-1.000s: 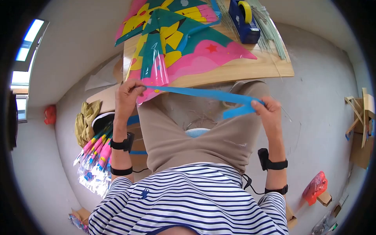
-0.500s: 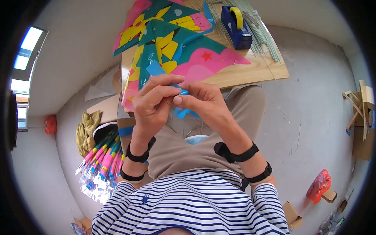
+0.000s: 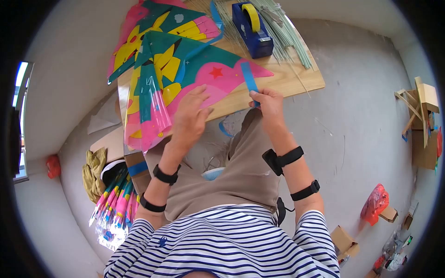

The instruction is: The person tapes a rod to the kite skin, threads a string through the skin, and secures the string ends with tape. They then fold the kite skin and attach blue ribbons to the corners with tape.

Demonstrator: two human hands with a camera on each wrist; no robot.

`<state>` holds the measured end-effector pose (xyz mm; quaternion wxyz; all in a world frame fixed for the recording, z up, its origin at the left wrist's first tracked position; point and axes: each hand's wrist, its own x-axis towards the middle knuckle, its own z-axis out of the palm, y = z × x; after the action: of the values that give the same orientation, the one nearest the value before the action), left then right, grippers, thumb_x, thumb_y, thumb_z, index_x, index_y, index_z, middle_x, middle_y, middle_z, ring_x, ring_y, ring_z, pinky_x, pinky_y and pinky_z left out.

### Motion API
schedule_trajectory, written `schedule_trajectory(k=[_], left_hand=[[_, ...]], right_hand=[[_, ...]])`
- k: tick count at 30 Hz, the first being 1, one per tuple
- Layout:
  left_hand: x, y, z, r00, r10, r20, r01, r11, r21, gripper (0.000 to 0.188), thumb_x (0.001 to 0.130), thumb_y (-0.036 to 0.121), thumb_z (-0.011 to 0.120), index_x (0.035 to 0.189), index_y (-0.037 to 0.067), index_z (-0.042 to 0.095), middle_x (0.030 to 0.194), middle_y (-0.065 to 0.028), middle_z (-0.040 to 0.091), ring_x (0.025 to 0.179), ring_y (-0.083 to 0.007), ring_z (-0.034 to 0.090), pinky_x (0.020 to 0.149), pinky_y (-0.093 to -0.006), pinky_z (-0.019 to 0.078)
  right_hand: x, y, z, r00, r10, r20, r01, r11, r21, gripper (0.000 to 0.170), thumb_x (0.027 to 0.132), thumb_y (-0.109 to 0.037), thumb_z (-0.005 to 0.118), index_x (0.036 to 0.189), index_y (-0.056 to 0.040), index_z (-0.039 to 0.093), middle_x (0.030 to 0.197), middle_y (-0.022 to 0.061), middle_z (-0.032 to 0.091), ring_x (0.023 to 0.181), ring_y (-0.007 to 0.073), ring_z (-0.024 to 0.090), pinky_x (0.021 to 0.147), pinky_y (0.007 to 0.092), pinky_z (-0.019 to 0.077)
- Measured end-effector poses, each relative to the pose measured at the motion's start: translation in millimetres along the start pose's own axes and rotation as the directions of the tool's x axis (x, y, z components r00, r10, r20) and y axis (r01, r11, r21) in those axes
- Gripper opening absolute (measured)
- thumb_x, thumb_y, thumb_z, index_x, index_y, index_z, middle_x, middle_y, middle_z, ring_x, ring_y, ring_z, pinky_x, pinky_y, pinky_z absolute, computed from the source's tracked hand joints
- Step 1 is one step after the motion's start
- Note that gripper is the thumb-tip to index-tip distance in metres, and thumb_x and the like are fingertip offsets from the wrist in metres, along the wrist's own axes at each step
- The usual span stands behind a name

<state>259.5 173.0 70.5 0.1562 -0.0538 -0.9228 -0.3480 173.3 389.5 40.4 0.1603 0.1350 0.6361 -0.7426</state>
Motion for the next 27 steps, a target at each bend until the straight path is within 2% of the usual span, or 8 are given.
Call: schedule_trajectory(k=[1, 4, 7, 13, 19, 22, 25, 27], left_hand=[[4.4, -5.3, 13.5, 0.999, 0.027, 0.044, -0.030, 0.997, 0.066, 0.037, 0.087, 0.012, 0.068, 0.122, 0.002, 0.062, 0.141, -0.0168, 0.054, 0.135, -0.0350, 0.045, 0.111, -0.0474, 0.0346], [17.0, -15.0, 44.5, 0.991, -0.060, 0.118, 0.029, 0.967, 0.253, 0.054, 0.089, 0.029, 0.068, 0.136, 0.006, 0.055, 0.153, -0.0155, 0.040, 0.145, -0.0361, 0.030, 0.115, -0.0605, 0.0196], [28.0, -23.1, 65.7, 0.986, -0.011, 0.164, -0.051, 0.929, 0.366, 0.068, 0.090, 0.042, 0.065, 0.147, 0.011, 0.045, 0.159, -0.0124, 0.029, 0.149, -0.0345, 0.021, 0.113, -0.0685, 0.0138], [22.4, -33.4, 76.8, 0.955, 0.038, 0.294, -0.164, 0.895, 0.415, 0.077, 0.089, 0.056, 0.057, 0.152, 0.016, 0.038, 0.162, -0.0080, 0.025, 0.151, -0.0308, 0.016, 0.114, -0.0689, 0.0033], [14.3, -36.5, 50.8, 0.923, 0.023, 0.385, -0.179, 0.910, 0.374, 0.077, 0.088, 0.058, 0.056, 0.152, 0.020, 0.038, 0.162, -0.0035, 0.027, 0.151, -0.0270, 0.017, 0.114, -0.0683, 0.0022], [10.9, -32.1, 40.9, 0.913, 0.013, 0.407, -0.178, 0.912, 0.370, 0.076, 0.087, 0.057, 0.058, 0.152, 0.020, 0.039, 0.160, -0.0032, 0.030, 0.150, -0.0276, 0.021, 0.115, -0.0671, 0.0042], [9.1, -30.4, 36.8, 0.912, 0.005, 0.409, -0.165, 0.920, 0.356, 0.077, 0.086, 0.056, 0.061, 0.151, 0.019, 0.040, 0.159, -0.0031, 0.033, 0.149, -0.0285, 0.024, 0.116, -0.0657, 0.0061], [8.6, -33.8, 37.5, 0.918, 0.029, 0.395, -0.176, 0.923, 0.343, 0.077, 0.085, 0.057, 0.061, 0.150, 0.018, 0.042, 0.158, -0.0021, 0.035, 0.148, -0.0281, 0.025, 0.114, -0.0680, 0.0083]], right_hand=[[6.0, 1.7, -6.6, 1.000, 0.006, -0.023, -0.006, 1.000, -0.005, 0.006, 0.083, -0.004, 0.069, 0.083, 0.0020, 0.068, 0.067, 0.0038, 0.062, 0.058, 0.0133, 0.059, 0.061, 0.0266, 0.0433], [15.8, 3.1, -22.6, 0.999, 0.008, -0.034, -0.010, 0.997, -0.076, 0.008, 0.084, -0.008, 0.071, 0.084, -0.0005, 0.068, 0.067, 0.0028, 0.062, 0.061, 0.0129, 0.062, 0.059, 0.0237, 0.0435], [18.4, 3.1, -31.7, 1.000, 0.017, 0.006, -0.016, 0.998, -0.065, 0.009, 0.084, -0.009, 0.070, 0.083, -0.0006, 0.068, 0.066, 0.0028, 0.062, 0.061, 0.0123, 0.061, 0.058, 0.0234, 0.0424], [13.0, 5.4, -44.0, 0.996, 0.085, -0.025, -0.087, 0.992, -0.087, 0.011, 0.086, -0.011, 0.070, 0.086, -0.0002, 0.069, 0.067, 0.0020, 0.061, 0.060, 0.0105, 0.060, 0.059, 0.0230, 0.0423], [8.7, 5.3, -56.6, 0.993, 0.077, 0.085, -0.071, 0.995, -0.076, 0.009, 0.087, -0.007, 0.068, 0.085, 0.0020, 0.069, 0.070, 0.0027, 0.062, 0.058, 0.0107, 0.056, 0.062, 0.0272, 0.0489], [7.0, -0.6, -56.0, 0.992, 0.042, 0.119, -0.036, 0.998, -0.051, 0.009, 0.087, -0.007, 0.068, 0.085, 0.0012, 0.070, 0.070, 0.0018, 0.061, 0.058, 0.0105, 0.055, 0.060, 0.0270, 0.0476], [10.4, -11.7, -55.3, 0.985, -0.009, 0.172, 0.010, 1.000, -0.004, 0.011, 0.088, -0.008, 0.068, 0.085, 0.0019, 0.070, 0.069, 0.0005, 0.061, 0.061, 0.0091, 0.056, 0.062, 0.0253, 0.0464], [18.7, -19.3, -58.1, 0.972, -0.064, 0.228, 0.088, 0.992, -0.095, 0.011, 0.088, -0.009, 0.068, 0.086, 0.0025, 0.070, 0.078, 0.0031, 0.063, 0.072, 0.0118, 0.059, 0.069, 0.0268, 0.0477]])
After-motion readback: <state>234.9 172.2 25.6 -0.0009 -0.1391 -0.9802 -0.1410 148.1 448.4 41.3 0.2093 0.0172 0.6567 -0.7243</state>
